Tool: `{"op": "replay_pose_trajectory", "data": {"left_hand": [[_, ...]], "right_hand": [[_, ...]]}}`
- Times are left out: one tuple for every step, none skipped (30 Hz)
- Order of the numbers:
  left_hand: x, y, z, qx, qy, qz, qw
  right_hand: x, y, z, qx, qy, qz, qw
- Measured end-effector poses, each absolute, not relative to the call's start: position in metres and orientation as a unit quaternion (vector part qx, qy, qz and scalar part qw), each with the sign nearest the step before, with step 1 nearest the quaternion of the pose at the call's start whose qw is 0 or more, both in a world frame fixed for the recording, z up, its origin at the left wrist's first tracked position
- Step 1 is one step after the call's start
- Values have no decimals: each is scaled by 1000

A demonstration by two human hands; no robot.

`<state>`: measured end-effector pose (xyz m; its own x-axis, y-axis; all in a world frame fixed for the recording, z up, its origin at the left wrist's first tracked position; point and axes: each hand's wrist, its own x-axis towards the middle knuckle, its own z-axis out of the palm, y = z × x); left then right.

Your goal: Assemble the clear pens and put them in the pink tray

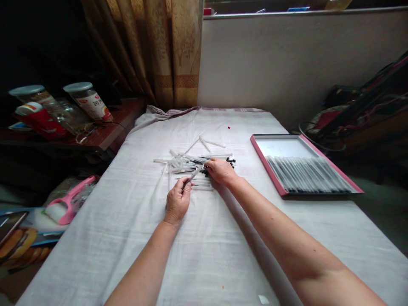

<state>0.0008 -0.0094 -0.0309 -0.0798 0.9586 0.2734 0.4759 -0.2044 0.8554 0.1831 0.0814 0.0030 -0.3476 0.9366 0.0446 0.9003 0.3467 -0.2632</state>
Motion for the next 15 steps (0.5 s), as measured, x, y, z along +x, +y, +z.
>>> {"op": "replay_pose_trajectory", "data": {"left_hand": [[1, -10, -31, 628, 573, 458, 261], [1, -10, -32, 632, 571, 457, 256], [1, -10, -32, 638, 567, 457, 249], [1, -10, -32, 648, 561, 457, 238], [2, -11, -31, 661, 552, 456, 224], [2, -11, -31, 676, 542, 454, 207], [2, -12, -30, 691, 532, 450, 190], [3, -13, -29, 707, 523, 444, 175], [3, -14, -28, 720, 515, 435, 162], [4, -14, -27, 731, 509, 428, 153], [4, -15, -26, 739, 505, 421, 147], [4, -16, -26, 745, 503, 415, 144], [5, -17, -25, 750, 500, 409, 143], [5, -18, -25, 754, 498, 405, 142], [5, -19, -24, 758, 494, 401, 140]], "right_hand": [[185, 81, 2, -569, -809, 101, 110], [187, 80, 0, -575, -801, 106, 127], [189, 78, -2, -583, -790, 115, 151], [192, 74, -4, -591, -774, 134, 185], [194, 70, -5, -597, -749, 167, 233], [197, 64, -7, -598, -713, 219, 292], [199, 57, -9, -590, -667, 286, 354], [201, 49, -9, -574, -614, 359, 406], [203, 40, -10, -553, -562, 429, 440], [205, 31, -10, -535, -513, 487, 462], [206, 22, -9, -522, -469, 530, 476], [208, 13, -9, -513, -430, 563, 485], [209, 6, -7, -507, -396, 587, 491], [211, 0, -6, -500, -368, 606, 497], [212, -6, -5, -491, -345, 624, 501]]}}
